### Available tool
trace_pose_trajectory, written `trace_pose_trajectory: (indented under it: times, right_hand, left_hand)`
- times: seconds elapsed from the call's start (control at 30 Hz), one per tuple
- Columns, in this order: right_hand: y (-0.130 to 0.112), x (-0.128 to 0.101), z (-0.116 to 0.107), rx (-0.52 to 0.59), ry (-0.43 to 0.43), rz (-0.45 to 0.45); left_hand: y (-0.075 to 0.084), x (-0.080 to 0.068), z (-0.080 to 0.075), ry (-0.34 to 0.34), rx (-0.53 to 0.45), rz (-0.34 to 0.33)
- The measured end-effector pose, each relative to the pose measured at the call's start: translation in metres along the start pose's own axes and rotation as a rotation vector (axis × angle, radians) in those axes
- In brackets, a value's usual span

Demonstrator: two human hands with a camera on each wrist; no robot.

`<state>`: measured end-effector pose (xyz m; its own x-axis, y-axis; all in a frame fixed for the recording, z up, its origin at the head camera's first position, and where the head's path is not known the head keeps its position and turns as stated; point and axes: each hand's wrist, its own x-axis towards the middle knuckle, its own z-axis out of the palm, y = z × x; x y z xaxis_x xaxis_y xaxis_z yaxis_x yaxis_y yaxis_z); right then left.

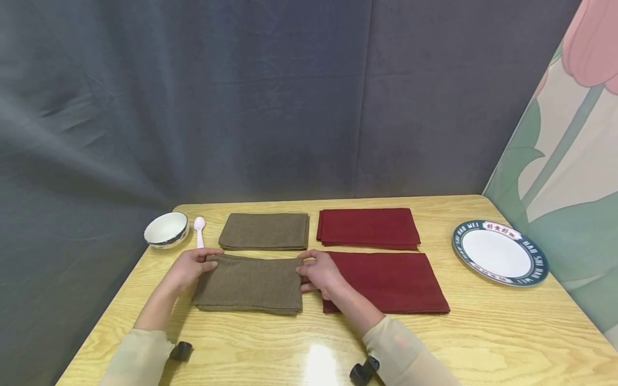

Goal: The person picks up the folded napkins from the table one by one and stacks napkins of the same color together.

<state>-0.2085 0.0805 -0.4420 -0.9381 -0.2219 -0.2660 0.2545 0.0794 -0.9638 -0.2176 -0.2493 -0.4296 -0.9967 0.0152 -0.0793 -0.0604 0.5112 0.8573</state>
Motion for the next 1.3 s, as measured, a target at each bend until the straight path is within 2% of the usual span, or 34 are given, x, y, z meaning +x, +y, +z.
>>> trace_pose_trajectory:
  times: [0.13,0.4,0.63,0.77,1.07,1.3]
  right_hand:
    - [-0.001,0.0,0.001,-0.002,0.018,-0.009]
    - [-0.003,0.002,-0.001,0.017,0.034,-0.011]
    - [-0.003,0.007,-0.005,0.025,0.035,-0.019]
    - [-0.004,0.009,-0.007,0.033,0.045,-0.017]
    - [-0.01,0.016,-0.013,0.062,0.041,-0.012]
    - [-0.02,0.023,-0.017,0.078,0.018,-0.004]
  left_hand:
    - [-0.001,0.001,-0.002,-0.008,-0.064,-0.004]
    - [-0.004,0.005,-0.003,-0.012,-0.084,-0.007]
    - [-0.005,0.007,-0.006,-0.013,-0.149,-0.056]
    - [-0.007,0.009,-0.007,-0.024,-0.167,-0.063]
    - [-0.011,0.016,-0.012,-0.064,-0.218,-0.043]
    - [-0.008,0.022,-0.013,-0.056,-0.253,-0.04]
